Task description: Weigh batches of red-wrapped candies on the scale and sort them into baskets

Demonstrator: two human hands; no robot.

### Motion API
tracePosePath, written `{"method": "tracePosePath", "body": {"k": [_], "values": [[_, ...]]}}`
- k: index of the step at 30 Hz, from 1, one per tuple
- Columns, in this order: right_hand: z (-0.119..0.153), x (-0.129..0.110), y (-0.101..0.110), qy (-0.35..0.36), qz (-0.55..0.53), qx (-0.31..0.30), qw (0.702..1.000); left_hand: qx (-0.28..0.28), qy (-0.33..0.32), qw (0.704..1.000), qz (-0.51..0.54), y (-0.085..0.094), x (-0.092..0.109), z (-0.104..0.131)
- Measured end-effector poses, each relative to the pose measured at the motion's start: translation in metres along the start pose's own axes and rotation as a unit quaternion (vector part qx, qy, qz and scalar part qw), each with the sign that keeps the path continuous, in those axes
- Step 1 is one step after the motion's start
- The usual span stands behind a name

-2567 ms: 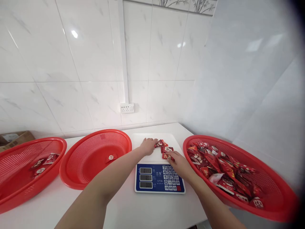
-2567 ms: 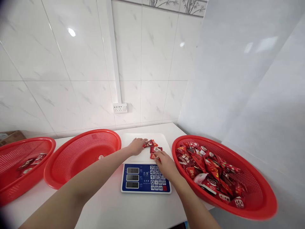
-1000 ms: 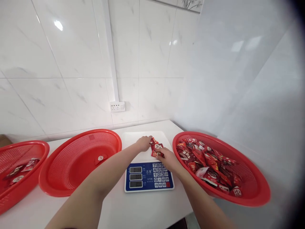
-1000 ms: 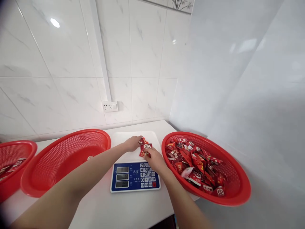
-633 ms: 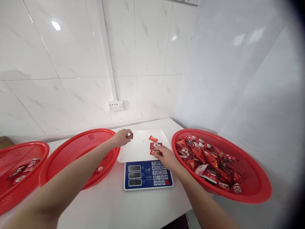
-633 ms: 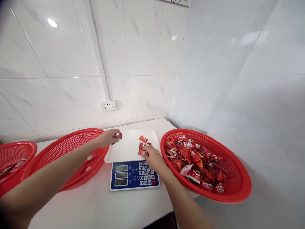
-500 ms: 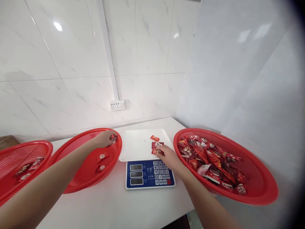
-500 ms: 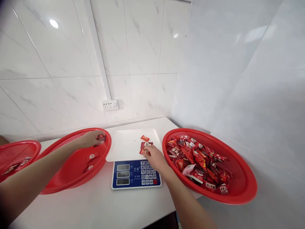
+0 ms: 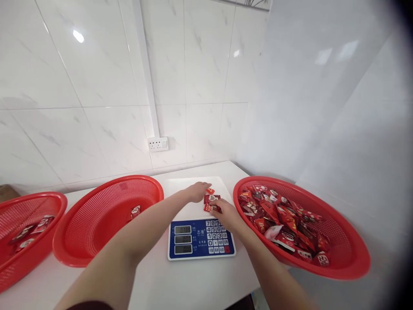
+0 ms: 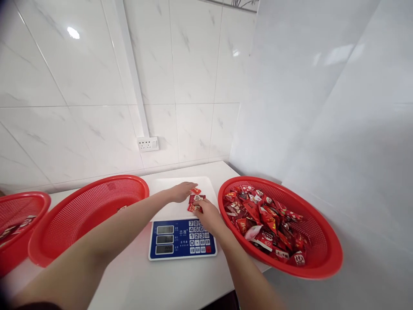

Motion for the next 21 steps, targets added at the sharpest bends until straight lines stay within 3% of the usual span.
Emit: {"method": "tracePosePath", "body": {"k": [4, 8, 11, 15, 18, 21], "values": [[0.000, -0.001, 0.000, -0.010, -0.011, 0.000, 1.000, -0.014, -0.003, 1.000, -0.022, -0.009, 0.007, -0.029], [0.002, -0.002, 0.001, 0.000, -0.014, 0.004, 1.000, 0.005, 0.030, 0.999, -0.022, -0.003, -0.008, -0.011], [0.003, -0.001, 0.002, 0.003, -0.014, 0.002, 1.000, 0.029, 0.065, 0.997, -0.015, 0.010, -0.025, 0.030], [0.004, -0.004, 0.003, 0.001, -0.015, -0.008, 1.000, 0.035, 0.131, 0.991, 0.000, 0.026, -0.053, 0.102], [0.004, -0.008, 0.006, -0.002, 0.002, -0.013, 1.000, 0.024, 0.187, 0.982, 0.018, 0.027, -0.073, 0.152], [0.000, -0.011, 0.011, -0.002, 0.019, -0.011, 1.000, 0.009, 0.228, 0.973, 0.045, 0.018, -0.085, 0.185]]}}
Point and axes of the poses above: each hand's wrist, its own z-axis away from the middle knuckle, its own y-axis out of the back of the hand, x = y × z, the point moved 1 cm from there along -z, towards the middle knuckle, and after that the axes turned 12 degrees about -x, right-handed, at the moved point
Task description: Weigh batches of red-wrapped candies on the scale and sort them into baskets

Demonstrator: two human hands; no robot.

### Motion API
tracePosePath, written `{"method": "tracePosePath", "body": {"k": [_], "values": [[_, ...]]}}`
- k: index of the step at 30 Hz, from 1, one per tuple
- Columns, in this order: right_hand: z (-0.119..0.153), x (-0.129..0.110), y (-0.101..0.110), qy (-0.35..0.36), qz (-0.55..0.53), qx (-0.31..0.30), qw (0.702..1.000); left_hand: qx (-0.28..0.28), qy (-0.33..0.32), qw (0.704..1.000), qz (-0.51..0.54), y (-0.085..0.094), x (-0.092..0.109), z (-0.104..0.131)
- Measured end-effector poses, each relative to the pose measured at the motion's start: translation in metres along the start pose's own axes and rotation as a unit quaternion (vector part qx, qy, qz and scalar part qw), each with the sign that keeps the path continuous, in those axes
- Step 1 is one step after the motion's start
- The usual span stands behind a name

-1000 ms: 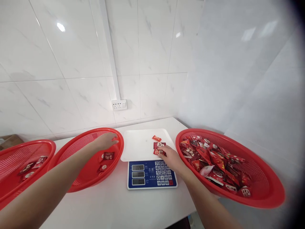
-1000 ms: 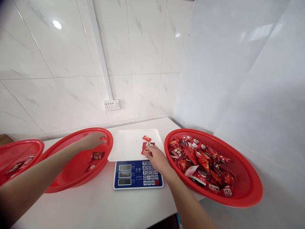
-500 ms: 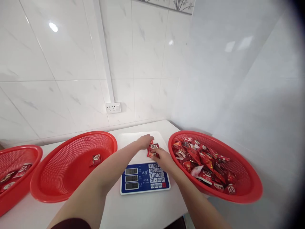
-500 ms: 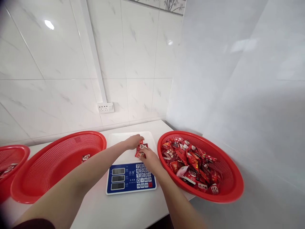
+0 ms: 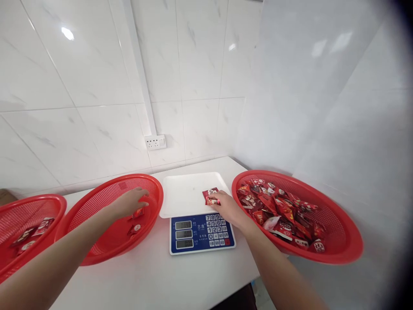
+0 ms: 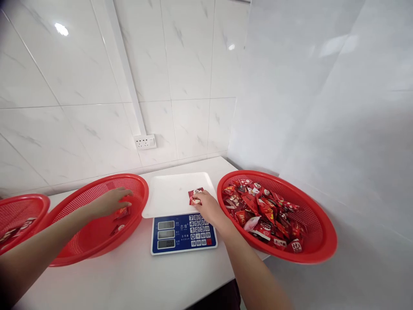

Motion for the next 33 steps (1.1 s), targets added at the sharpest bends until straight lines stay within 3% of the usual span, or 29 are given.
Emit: {"method": "tracePosePath", "body": {"k": [4, 9, 12, 19, 24, 27, 33], "values": [[-0.012, 0.000, 0.005, -0.010, 0.057, 0.014, 0.998, -0.012, -0.016, 0.999, 0.043, -0.012, -0.005, 0.013], [-0.028, 0.000, 0.004, 0.015, 0.069, -0.040, 0.997, -0.005, -0.068, 0.991, 0.112, -0.019, 0.014, 0.014], [-0.036, -0.004, -0.002, 0.012, 0.047, -0.036, 0.998, 0.002, -0.095, 0.981, 0.166, -0.021, 0.031, 0.009], [-0.048, -0.032, -0.023, 0.031, -0.061, 0.030, 0.997, -0.008, -0.097, 0.930, 0.356, -0.036, 0.076, -0.022], [-0.045, -0.058, -0.032, 0.111, -0.227, 0.050, 0.966, -0.002, -0.110, 0.878, 0.465, -0.044, 0.095, -0.035], [-0.041, -0.064, -0.032, 0.120, -0.267, 0.041, 0.955, 0.027, -0.113, 0.874, 0.472, -0.038, 0.081, -0.030], [-0.036, -0.053, -0.027, 0.065, -0.247, 0.044, 0.966, 0.111, -0.054, 0.917, 0.378, -0.009, 0.010, 0.000]]}}
Point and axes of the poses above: each hand's wrist, its own z-axis away from the middle knuckle, its own y-axis out of the back of the hand, x = y × z, the point moved 1 cm from there along -z, towards the middle knuckle, and after that the axes turned 12 degrees about -x, right-handed, at the moved point
